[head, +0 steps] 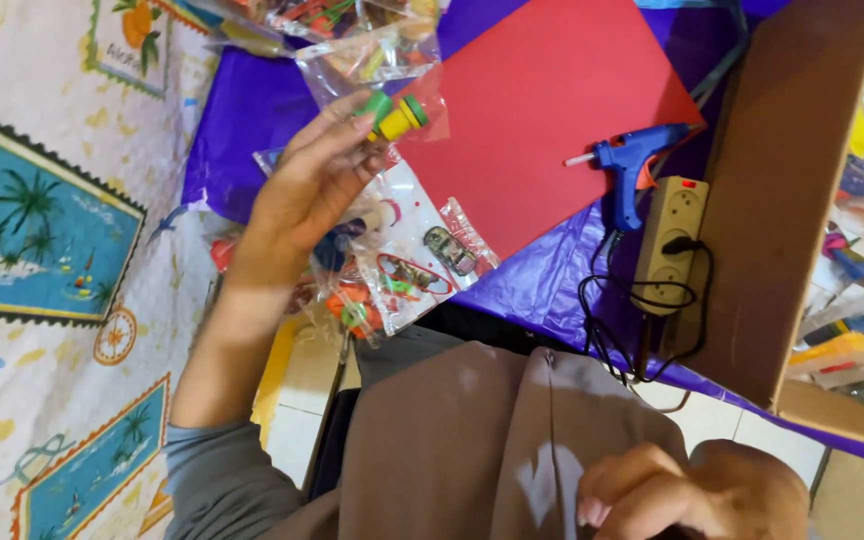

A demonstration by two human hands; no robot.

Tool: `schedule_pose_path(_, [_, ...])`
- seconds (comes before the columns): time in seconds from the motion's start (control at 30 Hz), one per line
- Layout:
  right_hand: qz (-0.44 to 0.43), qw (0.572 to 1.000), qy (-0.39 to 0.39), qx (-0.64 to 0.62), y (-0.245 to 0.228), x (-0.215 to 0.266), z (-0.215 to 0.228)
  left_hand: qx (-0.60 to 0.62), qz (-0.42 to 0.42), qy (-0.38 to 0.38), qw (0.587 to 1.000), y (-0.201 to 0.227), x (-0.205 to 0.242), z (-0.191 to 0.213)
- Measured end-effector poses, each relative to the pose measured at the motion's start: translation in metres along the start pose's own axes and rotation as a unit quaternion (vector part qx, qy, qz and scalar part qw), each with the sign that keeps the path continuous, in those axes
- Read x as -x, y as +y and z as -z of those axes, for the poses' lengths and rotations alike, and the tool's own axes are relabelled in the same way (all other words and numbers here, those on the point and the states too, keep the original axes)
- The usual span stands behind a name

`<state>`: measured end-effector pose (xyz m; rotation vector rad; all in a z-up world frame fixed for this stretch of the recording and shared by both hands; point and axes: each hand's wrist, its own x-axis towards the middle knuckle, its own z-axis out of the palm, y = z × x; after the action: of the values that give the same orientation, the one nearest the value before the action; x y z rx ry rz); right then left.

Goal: The person packages various small toy items into plastic bags and uses a glue gun to seal a red piece of cardstock to the top of the bags. They pick toys from a large box, place them in bags, and apply hot glue to the cardstock headers.

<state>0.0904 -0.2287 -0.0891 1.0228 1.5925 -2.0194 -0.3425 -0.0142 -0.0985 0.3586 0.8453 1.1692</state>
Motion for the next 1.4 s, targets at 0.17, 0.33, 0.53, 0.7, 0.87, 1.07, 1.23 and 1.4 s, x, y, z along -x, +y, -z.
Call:
schedule_pose_path(0.17, [0.246, 0.968, -0.034, 0.019, -0.081, 0.007, 0.024, -0.038, -0.041, -0.007, 0.998, 0.002, 0.012, 0.006])
schedule_pose_path(0.33, [0.477, 0.877, -0.062, 0.023, -0.150, 0.006, 0.034, -0.020, -0.056, 0.016, 0.998, 0.010, 0.025, 0.005])
schedule_pose_path(0.53, [0.364, 0.797, 0.474, 0.084, -0.153, -0.063, 0.059, -0.345, -0.113, 0.030, 0.931, 0.008, 0.050, -0.013])
schedule_pose_path(0.7, [0.407, 0.787, 0.442, -0.136, -0.130, -0.130, 0.105, -0.354, -0.111, -0.078, 0.925, -0.040, 0.033, 0.007])
schedule_pose_path(0.87, [0.393, 0.799, 0.404, -0.211, -0.114, -0.166, 0.107, -0.462, -0.102, -0.137, 0.870, -0.029, 0.055, -0.038])
schedule_pose_path(1.07, [0.334, 0.772, 0.420, -0.341, -0.114, -0.177, 0.094, -0.409, -0.124, -0.038, 0.903, -0.059, 0.055, -0.033])
schedule_pose_path(1.23, [0.337, 0.788, 0.344, -0.383, -0.112, -0.178, 0.093, -0.368, -0.157, 0.006, 0.916, -0.083, 0.039, -0.021])
schedule_pose_path(1.4, [0.330, 0.812, 0.318, -0.360, -0.123, -0.173, 0.093, -0.489, -0.166, 0.009, 0.856, -0.080, 0.034, -0.029])
